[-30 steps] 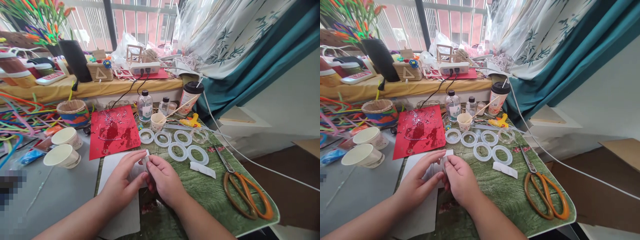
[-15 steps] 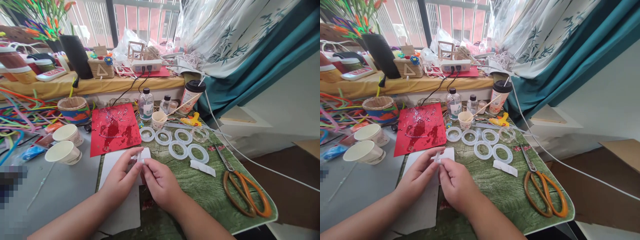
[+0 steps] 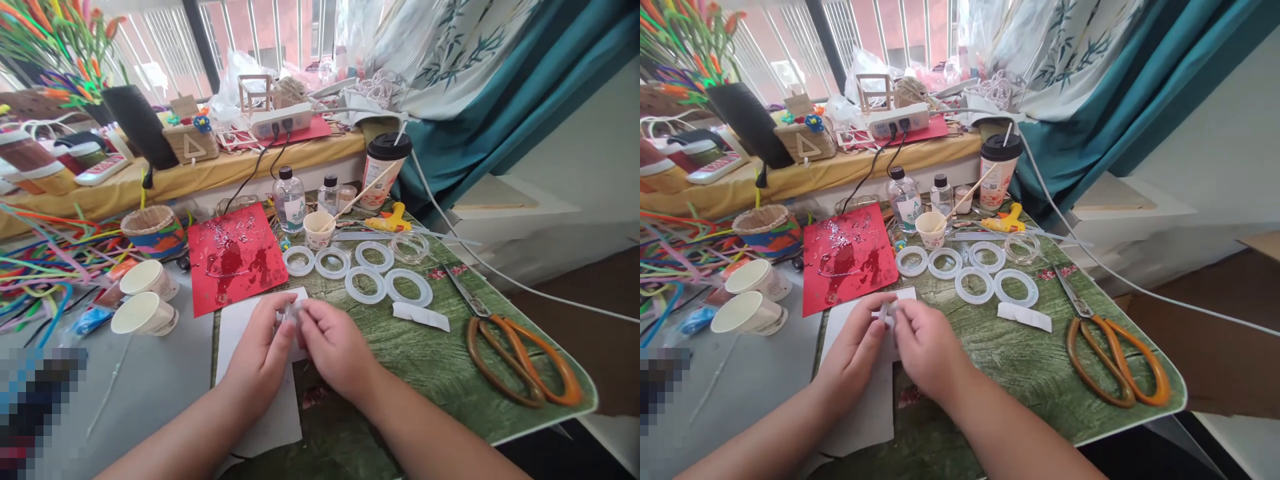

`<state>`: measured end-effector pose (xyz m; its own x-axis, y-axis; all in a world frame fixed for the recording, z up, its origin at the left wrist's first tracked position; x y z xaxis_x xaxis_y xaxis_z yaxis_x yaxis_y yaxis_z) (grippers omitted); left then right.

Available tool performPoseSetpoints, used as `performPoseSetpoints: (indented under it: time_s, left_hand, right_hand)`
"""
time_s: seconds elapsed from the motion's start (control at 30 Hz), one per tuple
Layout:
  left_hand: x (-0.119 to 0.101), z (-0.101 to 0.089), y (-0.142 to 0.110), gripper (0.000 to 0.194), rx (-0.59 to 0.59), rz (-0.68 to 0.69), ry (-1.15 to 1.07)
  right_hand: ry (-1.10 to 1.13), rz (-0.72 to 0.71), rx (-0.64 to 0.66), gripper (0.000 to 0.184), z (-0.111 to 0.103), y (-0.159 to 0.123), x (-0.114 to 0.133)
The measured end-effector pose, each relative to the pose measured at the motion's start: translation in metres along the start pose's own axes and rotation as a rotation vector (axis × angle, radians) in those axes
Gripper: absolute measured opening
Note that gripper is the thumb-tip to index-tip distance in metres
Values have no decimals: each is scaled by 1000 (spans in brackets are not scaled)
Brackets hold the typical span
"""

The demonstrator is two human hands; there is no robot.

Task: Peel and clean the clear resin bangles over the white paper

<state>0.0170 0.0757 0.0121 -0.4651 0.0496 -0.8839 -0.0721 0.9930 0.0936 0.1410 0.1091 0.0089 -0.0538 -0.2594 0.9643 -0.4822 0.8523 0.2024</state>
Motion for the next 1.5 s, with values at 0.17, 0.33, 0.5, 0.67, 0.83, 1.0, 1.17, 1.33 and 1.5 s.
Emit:
performPoseSetpoints:
  time_s: [0.17,0.33,0.5,0.67,0.83,1.0,1.17,1.33,1.5]
  left_hand:
    - [-3,-2,1,41,-14,86,81]
    - [-5,1,-3,39,18,83,69]
    - [0,1,1,40,15,14,21]
    - [4,-8,3,41,-71,-33,-65]
    - [-2,-3,2,41,-50,24,-53]
    - [2,-3,1,43,-64,2,-30]
    - [2,-2,-1,41,-56,11,-27]
    - [2,-2,0,40,-64,-9,-24]
    - [7,2,3,43,-36,-44,-38]
  right_hand:
    - [-24,-40,73,32,8,-1,4]
    - [-141,-158,155,30,8,-2,15]
    - [-189,-181,116,26,4,-2,18]
    - [-147,-73,11,32,0,-1,8]
    - [-170,-267,138,28,14,1,27]
    - [-244,-241,95,27,6,4,27]
    - [-257,-184,35,26,0,3,23]
    - [-164,-108,66,31,5,7,12]
    - [-124,-163,121,30,10,7,15]
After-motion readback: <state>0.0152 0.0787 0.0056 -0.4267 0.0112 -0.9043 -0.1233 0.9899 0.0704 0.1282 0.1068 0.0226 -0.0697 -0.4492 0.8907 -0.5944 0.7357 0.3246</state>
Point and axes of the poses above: each hand's wrist, its own y-axis towards the middle knuckle, its own z-axis out of the palm, x = y × z, the point moved 9 cm from there along y, towards the middle knuckle, and after that the axes turned 5 degrees about -z, right-handed, at the moved point
